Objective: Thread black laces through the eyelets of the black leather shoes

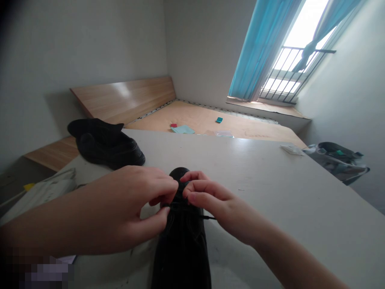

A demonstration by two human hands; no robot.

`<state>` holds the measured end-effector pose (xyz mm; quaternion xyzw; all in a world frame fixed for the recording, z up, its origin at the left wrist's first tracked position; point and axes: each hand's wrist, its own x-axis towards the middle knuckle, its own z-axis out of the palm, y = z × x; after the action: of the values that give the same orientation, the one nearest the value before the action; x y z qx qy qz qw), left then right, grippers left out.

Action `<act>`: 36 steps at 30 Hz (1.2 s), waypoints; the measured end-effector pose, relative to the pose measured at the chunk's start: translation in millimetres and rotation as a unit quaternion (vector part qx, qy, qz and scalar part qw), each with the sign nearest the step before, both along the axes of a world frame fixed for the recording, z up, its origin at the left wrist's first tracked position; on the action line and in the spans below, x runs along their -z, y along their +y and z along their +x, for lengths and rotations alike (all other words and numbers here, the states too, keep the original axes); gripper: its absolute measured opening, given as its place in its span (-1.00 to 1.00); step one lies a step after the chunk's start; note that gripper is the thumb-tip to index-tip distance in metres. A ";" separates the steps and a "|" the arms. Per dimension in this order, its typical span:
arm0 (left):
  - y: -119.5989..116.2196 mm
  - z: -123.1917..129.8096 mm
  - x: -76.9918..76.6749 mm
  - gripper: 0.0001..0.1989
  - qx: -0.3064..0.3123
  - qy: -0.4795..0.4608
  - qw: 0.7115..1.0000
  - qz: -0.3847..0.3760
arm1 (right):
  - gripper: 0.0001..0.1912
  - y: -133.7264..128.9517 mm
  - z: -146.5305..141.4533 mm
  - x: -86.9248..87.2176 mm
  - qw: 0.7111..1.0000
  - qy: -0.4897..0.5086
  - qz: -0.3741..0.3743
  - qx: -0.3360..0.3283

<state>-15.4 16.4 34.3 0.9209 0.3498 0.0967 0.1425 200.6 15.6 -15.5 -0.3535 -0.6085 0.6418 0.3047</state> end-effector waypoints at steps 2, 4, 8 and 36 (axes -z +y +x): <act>0.1 -0.3 0.2 -0.85 -0.006 0.013 1.000 -0.012 | -0.82 -3.0 -2.4 1.3 1.000 -0.001 -0.005 0.001; 0.0 -0.7 0.9 -0.83 -0.013 0.025 0.999 -0.017 | -0.76 -2.9 -3.6 1.5 1.000 -0.016 0.006 -0.009; -1.7 0.0 1.1 -0.83 -0.027 0.046 0.999 -0.003 | -0.68 1.6 -3.1 -0.2 0.999 -0.032 0.022 -0.035; -6.6 -8.4 -10.6 -0.82 -0.025 0.068 0.996 -0.055 | -0.69 11.1 -6.4 -8.5 0.964 -0.187 0.173 0.083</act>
<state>-23.9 9.8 44.8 0.9069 0.3865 0.0183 0.1667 194.2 26.7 -7.1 -0.4581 -0.7249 0.4220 0.2943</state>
